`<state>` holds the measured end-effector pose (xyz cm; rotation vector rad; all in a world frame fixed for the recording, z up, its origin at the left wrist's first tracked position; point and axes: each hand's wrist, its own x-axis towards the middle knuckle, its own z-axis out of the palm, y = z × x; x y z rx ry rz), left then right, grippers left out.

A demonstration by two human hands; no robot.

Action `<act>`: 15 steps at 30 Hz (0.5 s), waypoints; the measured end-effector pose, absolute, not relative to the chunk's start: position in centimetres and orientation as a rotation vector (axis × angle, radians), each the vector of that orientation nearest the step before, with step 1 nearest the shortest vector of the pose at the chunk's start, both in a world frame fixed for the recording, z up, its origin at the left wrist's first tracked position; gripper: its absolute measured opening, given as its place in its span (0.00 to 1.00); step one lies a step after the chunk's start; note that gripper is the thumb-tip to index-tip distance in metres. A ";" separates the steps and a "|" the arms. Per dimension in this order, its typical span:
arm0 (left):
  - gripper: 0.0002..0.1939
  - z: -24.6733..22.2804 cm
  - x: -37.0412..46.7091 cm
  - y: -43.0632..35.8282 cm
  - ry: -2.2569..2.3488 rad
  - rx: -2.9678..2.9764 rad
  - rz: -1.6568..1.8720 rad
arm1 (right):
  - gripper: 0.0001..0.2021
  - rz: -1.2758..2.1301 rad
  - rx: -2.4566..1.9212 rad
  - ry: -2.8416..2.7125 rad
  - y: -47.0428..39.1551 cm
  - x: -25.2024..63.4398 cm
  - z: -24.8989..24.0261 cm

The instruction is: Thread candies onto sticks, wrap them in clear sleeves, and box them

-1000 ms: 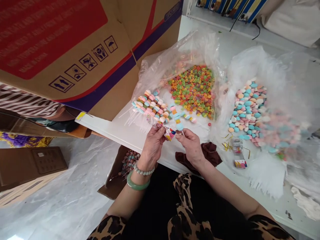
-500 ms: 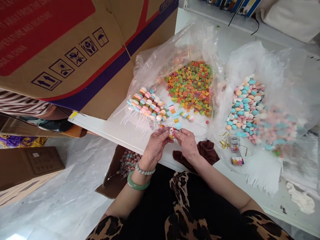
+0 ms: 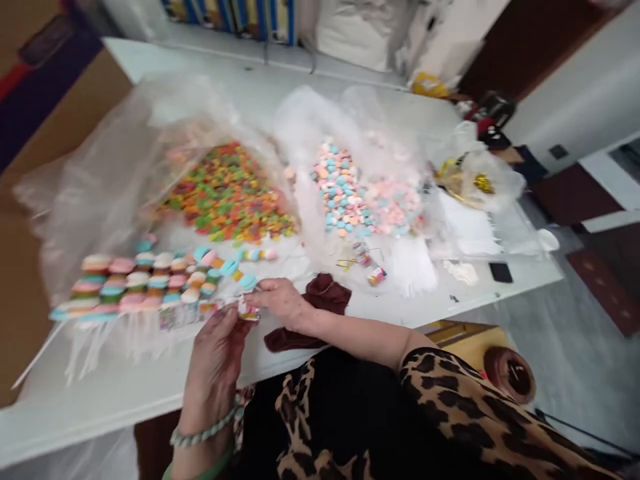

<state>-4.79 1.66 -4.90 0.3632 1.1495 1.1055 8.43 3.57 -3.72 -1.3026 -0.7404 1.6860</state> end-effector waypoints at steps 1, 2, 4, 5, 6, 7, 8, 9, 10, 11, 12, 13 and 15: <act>0.12 -4.9 -4.5 1.8 1.146 0.373 1.095 | 0.20 1.687 -1.307 -0.757 3.5 9.0 -3.7; 0.11 -4.8 -4.2 2.0 1.147 0.394 1.088 | 0.20 1.674 -1.322 -0.788 3.4 9.5 -3.6; 0.10 -4.4 -3.4 2.2 1.149 0.439 1.098 | 0.19 1.621 -1.355 -0.877 3.1 10.2 -3.5; 0.09 -4.1 -3.0 2.3 1.145 0.457 1.116 | 0.18 1.600 -1.352 -0.906 2.9 10.5 -3.4; 0.09 -3.8 -2.5 2.3 1.139 0.470 1.135 | 0.18 1.596 -1.336 -0.911 2.8 10.7 -3.4; 0.08 -3.4 -2.0 2.4 1.135 0.479 1.146 | 0.18 1.605 -1.309 -0.886 2.7 10.9 -3.3; 0.08 -3.0 -1.4 2.3 1.132 0.485 1.148 | 0.18 1.625 -1.270 -0.836 2.7 11.0 -3.3; 0.08 -2.7 -0.9 2.2 1.131 0.491 1.137 | 0.18 1.647 -1.226 -0.763 2.7 11.2 -3.3; 0.08 -2.4 -0.4 2.1 1.135 0.499 1.117 | 0.19 1.663 -1.181 -0.680 2.8 11.4 -3.3; 0.08 -2.2 0.1 1.9 1.141 0.512 1.089 | 0.19 1.669 -1.139 -0.602 2.9 11.6 -3.3; 0.08 -2.0 0.4 1.7 1.150 0.530 1.068 | 0.19 1.664 -1.110 -0.547 2.9 11.8 -3.2; 0.08 -1.8 0.7 1.4 1.159 0.564 1.049 | 0.20 1.652 -1.109 -0.525 3.0 12.0 -3.2; 0.08 -1.8 1.0 1.3 1.179 0.672 0.996 | 0.21 1.611 -1.187 -0.601 3.1 12.6 -3.2</act>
